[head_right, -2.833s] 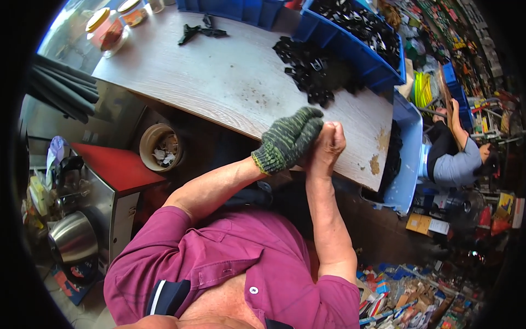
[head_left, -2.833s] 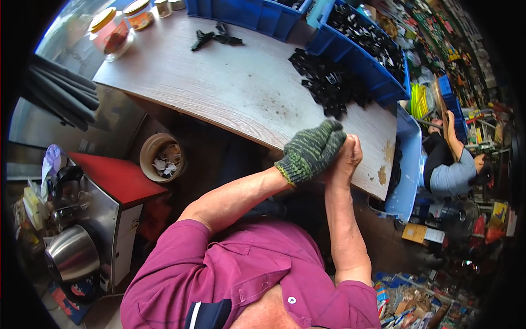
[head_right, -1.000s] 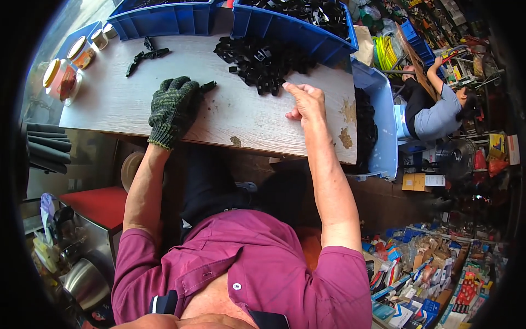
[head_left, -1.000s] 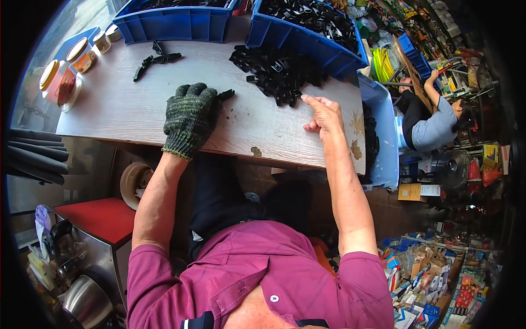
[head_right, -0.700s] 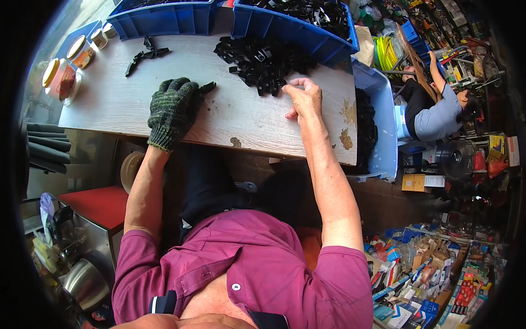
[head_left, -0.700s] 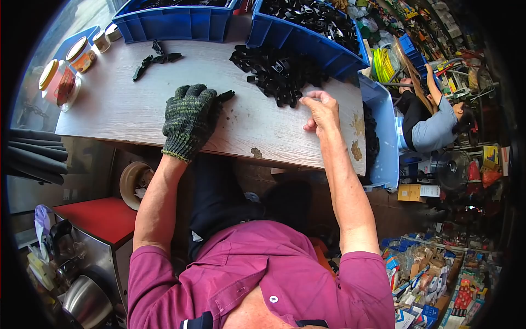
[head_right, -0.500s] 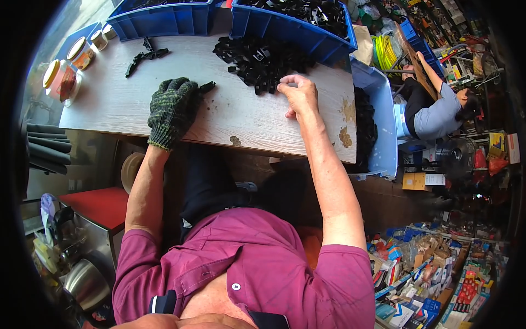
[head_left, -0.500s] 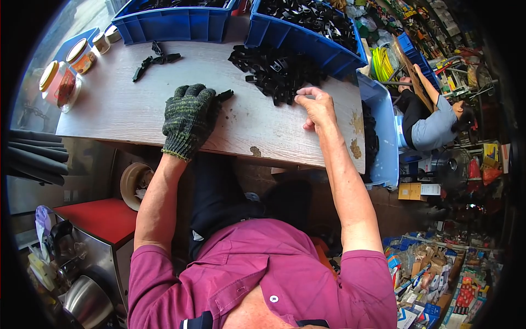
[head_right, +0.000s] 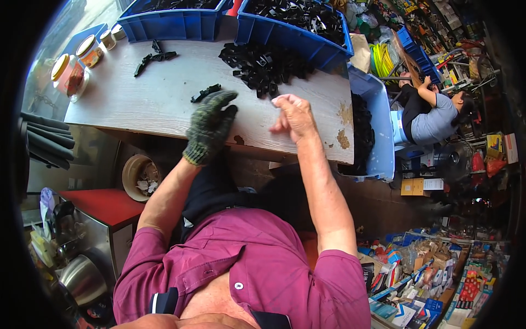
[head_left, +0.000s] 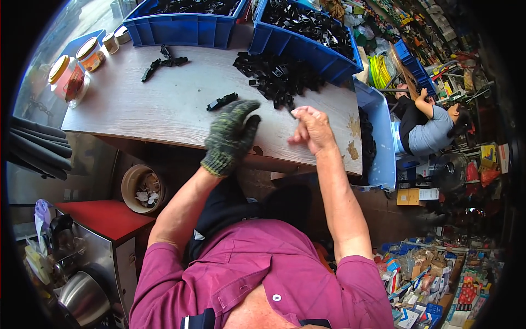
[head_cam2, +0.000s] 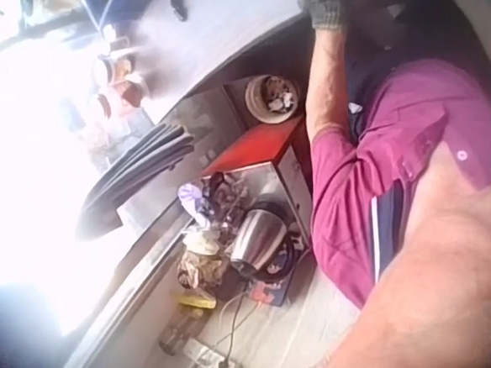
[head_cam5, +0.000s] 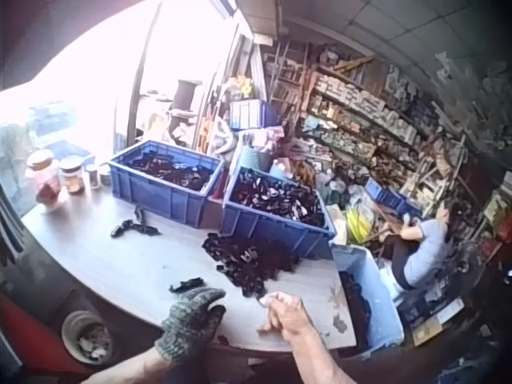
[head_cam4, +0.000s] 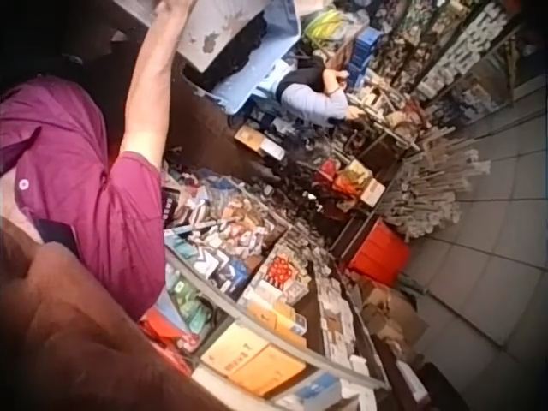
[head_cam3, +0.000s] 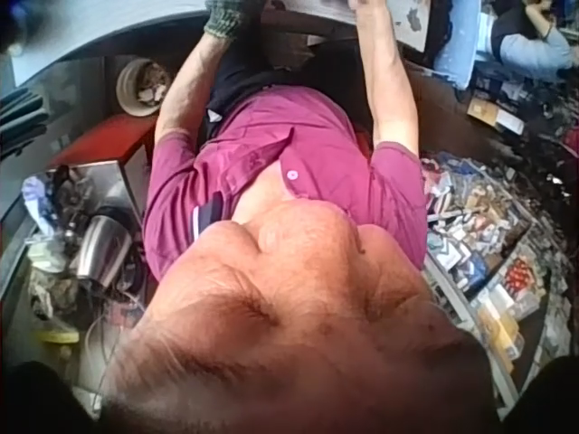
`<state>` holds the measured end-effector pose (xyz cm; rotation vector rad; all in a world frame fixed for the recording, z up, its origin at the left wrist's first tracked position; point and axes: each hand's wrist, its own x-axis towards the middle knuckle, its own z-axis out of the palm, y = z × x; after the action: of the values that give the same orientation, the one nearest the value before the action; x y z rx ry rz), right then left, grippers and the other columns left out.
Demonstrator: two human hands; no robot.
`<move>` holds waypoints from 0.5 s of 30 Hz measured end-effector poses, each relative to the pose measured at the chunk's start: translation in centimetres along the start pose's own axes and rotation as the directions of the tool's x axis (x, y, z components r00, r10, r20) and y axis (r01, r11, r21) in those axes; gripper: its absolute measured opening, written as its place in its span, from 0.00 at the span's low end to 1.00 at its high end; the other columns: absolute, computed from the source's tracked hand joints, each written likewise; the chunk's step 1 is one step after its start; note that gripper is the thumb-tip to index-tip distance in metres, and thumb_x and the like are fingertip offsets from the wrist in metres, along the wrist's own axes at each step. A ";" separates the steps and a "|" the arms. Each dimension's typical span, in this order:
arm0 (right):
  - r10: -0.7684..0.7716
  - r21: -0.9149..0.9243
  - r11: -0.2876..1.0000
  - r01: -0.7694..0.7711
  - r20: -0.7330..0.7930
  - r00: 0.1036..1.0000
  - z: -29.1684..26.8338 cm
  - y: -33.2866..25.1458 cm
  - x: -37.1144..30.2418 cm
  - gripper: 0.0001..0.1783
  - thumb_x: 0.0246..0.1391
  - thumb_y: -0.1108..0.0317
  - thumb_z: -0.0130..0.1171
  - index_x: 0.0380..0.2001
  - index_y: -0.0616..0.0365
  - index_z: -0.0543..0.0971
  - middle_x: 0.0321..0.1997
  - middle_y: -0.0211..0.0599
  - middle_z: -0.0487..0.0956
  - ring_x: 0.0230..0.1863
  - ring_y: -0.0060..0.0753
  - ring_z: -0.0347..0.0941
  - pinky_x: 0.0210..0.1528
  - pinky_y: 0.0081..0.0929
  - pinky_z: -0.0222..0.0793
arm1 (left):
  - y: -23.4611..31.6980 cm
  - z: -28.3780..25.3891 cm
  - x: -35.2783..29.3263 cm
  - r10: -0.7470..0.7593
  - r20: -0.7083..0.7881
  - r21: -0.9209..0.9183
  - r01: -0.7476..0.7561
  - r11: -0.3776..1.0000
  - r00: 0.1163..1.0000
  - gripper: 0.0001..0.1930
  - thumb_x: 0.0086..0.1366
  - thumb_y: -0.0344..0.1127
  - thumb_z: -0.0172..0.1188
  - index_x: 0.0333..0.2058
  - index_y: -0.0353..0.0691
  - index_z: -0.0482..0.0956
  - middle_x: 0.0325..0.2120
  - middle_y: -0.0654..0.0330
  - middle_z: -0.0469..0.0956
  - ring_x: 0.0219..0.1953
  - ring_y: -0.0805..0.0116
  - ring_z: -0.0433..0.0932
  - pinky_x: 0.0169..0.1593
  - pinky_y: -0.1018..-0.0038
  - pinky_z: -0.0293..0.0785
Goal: Sorting and assembling small black plastic components at a factory workbench.
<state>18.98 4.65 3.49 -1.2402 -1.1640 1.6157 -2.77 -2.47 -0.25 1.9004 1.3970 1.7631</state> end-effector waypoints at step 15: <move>-0.166 -0.057 0.984 0.168 0.045 0.985 4.2 3.4 -1.1 0.18 0.58 0.62 0.67 0.45 0.64 0.81 0.33 0.31 0.82 0.12 0.12 0.62 0.14 0.14 0.54 | 0.3 2.8 0.3 -0.379 0.176 -0.188 0.409 0.893 0.909 0.13 0.69 0.28 0.56 0.51 0.37 0.79 0.39 0.58 0.83 0.38 0.72 0.81 0.43 0.72 0.78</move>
<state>14.95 1.76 0.97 -1.1207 -1.3150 1.4961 -0.31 -1.17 -0.60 1.4641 1.3563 1.4915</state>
